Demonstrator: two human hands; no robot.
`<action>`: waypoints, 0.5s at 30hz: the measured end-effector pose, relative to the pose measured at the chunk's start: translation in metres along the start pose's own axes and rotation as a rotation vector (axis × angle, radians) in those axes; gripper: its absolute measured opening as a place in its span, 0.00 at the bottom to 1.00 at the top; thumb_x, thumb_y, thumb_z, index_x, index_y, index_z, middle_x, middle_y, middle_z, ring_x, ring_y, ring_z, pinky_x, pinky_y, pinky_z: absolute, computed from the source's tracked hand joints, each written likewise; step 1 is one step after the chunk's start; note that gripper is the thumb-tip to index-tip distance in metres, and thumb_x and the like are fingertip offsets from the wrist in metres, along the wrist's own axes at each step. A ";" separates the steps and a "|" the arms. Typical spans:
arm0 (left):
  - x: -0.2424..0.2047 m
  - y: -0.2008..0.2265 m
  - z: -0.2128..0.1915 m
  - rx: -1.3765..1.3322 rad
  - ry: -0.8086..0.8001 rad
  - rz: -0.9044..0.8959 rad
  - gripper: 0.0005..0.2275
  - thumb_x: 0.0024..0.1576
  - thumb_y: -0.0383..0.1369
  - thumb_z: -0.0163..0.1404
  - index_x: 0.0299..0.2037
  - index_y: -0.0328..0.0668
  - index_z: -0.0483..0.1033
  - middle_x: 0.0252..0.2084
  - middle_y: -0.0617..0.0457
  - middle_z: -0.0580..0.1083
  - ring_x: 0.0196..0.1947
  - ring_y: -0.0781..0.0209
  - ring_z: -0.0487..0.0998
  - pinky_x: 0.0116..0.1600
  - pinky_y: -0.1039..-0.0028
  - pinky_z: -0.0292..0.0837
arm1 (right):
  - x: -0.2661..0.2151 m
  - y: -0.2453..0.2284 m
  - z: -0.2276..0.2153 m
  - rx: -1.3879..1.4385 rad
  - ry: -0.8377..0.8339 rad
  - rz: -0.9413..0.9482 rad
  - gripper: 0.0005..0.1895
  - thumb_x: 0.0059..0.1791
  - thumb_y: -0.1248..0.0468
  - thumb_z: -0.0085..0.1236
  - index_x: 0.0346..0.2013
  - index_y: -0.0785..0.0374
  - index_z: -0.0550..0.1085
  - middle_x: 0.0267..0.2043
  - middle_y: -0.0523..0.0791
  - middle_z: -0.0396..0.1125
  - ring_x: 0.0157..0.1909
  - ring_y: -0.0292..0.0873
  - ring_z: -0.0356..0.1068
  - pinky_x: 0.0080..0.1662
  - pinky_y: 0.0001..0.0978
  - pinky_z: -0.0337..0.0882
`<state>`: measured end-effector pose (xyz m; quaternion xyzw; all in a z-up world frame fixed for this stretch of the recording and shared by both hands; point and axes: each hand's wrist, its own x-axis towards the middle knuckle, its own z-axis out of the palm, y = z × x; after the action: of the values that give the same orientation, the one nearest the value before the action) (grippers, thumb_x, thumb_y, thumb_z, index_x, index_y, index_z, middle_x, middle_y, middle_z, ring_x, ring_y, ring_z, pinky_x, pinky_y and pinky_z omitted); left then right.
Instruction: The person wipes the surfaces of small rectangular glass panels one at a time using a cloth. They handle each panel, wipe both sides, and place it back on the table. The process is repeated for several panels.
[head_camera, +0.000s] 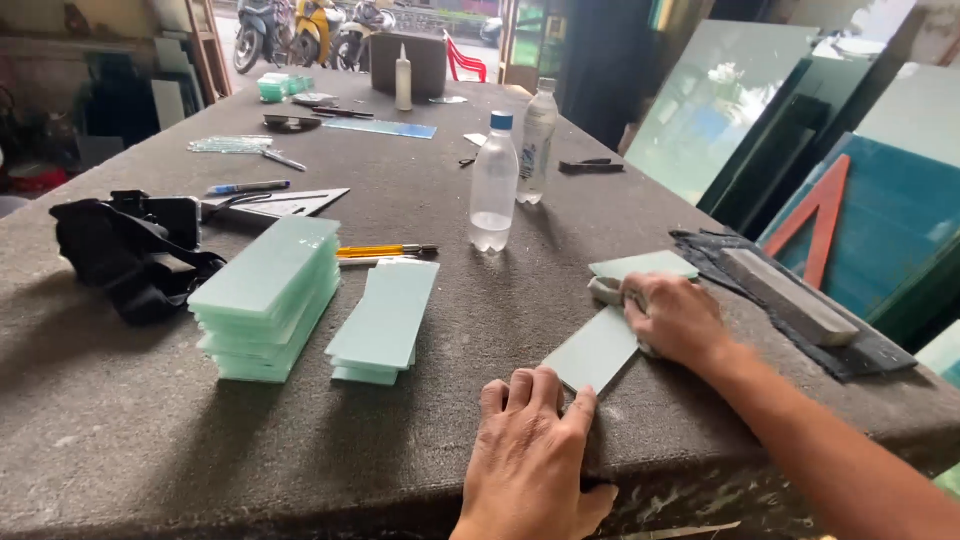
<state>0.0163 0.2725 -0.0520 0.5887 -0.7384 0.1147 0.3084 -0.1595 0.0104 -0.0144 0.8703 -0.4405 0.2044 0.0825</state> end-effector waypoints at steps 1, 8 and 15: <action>-0.002 0.003 0.004 -0.017 -0.073 -0.019 0.43 0.41 0.56 0.74 0.67 0.43 0.78 0.56 0.38 0.70 0.58 0.36 0.66 0.61 0.43 0.57 | -0.006 -0.003 0.002 -0.004 -0.042 0.023 0.05 0.57 0.59 0.63 0.44 0.49 0.85 0.40 0.41 0.80 0.25 0.39 0.74 0.24 0.30 0.79; 0.001 0.007 -0.013 -0.062 -0.133 -0.034 0.41 0.43 0.52 0.74 0.68 0.44 0.79 0.58 0.37 0.73 0.59 0.36 0.67 0.60 0.45 0.58 | -0.043 -0.041 -0.022 0.420 -0.055 -0.455 0.07 0.58 0.58 0.59 0.38 0.56 0.77 0.36 0.44 0.76 0.34 0.44 0.76 0.37 0.40 0.72; -0.005 0.008 -0.016 -0.095 0.063 -0.164 0.31 0.42 0.56 0.73 0.47 0.47 0.76 0.50 0.51 0.74 0.56 0.45 0.71 0.60 0.51 0.66 | -0.044 -0.099 -0.033 0.238 -0.091 -0.183 0.20 0.59 0.48 0.55 0.55 0.59 0.79 0.52 0.49 0.79 0.44 0.55 0.82 0.42 0.52 0.81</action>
<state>0.0147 0.2869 -0.0409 0.6278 -0.6824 0.0722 0.3674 -0.1122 0.1123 0.0000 0.9188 -0.3352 0.2072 -0.0228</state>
